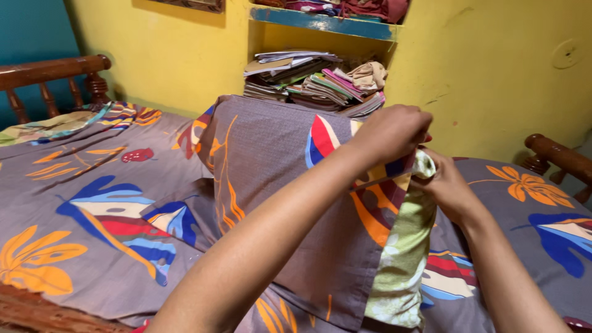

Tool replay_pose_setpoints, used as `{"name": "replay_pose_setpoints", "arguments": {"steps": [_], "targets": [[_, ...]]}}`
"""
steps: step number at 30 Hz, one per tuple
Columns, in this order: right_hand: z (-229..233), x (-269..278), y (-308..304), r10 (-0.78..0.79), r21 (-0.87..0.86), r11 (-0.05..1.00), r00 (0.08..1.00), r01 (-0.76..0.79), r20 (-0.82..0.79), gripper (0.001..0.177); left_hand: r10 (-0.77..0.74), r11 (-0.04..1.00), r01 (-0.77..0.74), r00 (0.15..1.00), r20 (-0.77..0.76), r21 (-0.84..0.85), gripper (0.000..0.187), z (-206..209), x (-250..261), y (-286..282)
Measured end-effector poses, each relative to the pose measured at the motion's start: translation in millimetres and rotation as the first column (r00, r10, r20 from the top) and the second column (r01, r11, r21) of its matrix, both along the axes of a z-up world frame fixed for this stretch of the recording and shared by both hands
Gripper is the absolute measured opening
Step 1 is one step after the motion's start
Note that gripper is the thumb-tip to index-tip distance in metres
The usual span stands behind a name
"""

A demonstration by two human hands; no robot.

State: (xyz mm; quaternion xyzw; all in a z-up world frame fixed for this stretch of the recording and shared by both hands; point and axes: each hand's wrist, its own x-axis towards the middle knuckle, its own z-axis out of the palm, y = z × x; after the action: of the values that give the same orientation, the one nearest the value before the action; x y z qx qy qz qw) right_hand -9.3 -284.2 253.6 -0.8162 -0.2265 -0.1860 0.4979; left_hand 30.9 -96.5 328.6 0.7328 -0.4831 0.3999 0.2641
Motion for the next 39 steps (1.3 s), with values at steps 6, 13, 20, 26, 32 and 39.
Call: {"name": "replay_pose_setpoints", "arguments": {"steps": [6,13,20,26,32,39], "targets": [[-1,-13,0,0.022,0.012,1.000,1.000,-0.022,-0.017,0.053,0.382,0.906,-0.320,0.900,-0.211,0.277,0.061,6,26,21],[-11,-23,0,0.003,0.130,0.991,0.992,0.013,-0.124,0.070,0.546,0.820,-0.309,0.672,-0.500,0.481,0.063,-7,26,12],[6,-36,-21,-0.266,0.018,0.964,0.956,0.266,0.123,0.064,0.559,0.822,-0.361,0.659,-0.502,0.441,0.056,-16,25,-9],[33,-42,4,-0.273,-0.315,0.884,0.929,0.345,0.251,0.087,0.540,0.832,-0.344,0.684,-0.491,0.435,0.053,-29,22,-24],[27,-48,44,-0.424,-0.627,0.670,0.898,0.398,0.117,0.130,0.517,0.819,-0.312,0.766,-0.383,0.482,0.057,-34,20,-16],[36,-48,35,-0.392,-0.642,0.711,0.920,0.288,-0.021,0.100,0.629,0.769,-0.506,0.709,-0.319,0.391,0.098,-15,54,139]]}}
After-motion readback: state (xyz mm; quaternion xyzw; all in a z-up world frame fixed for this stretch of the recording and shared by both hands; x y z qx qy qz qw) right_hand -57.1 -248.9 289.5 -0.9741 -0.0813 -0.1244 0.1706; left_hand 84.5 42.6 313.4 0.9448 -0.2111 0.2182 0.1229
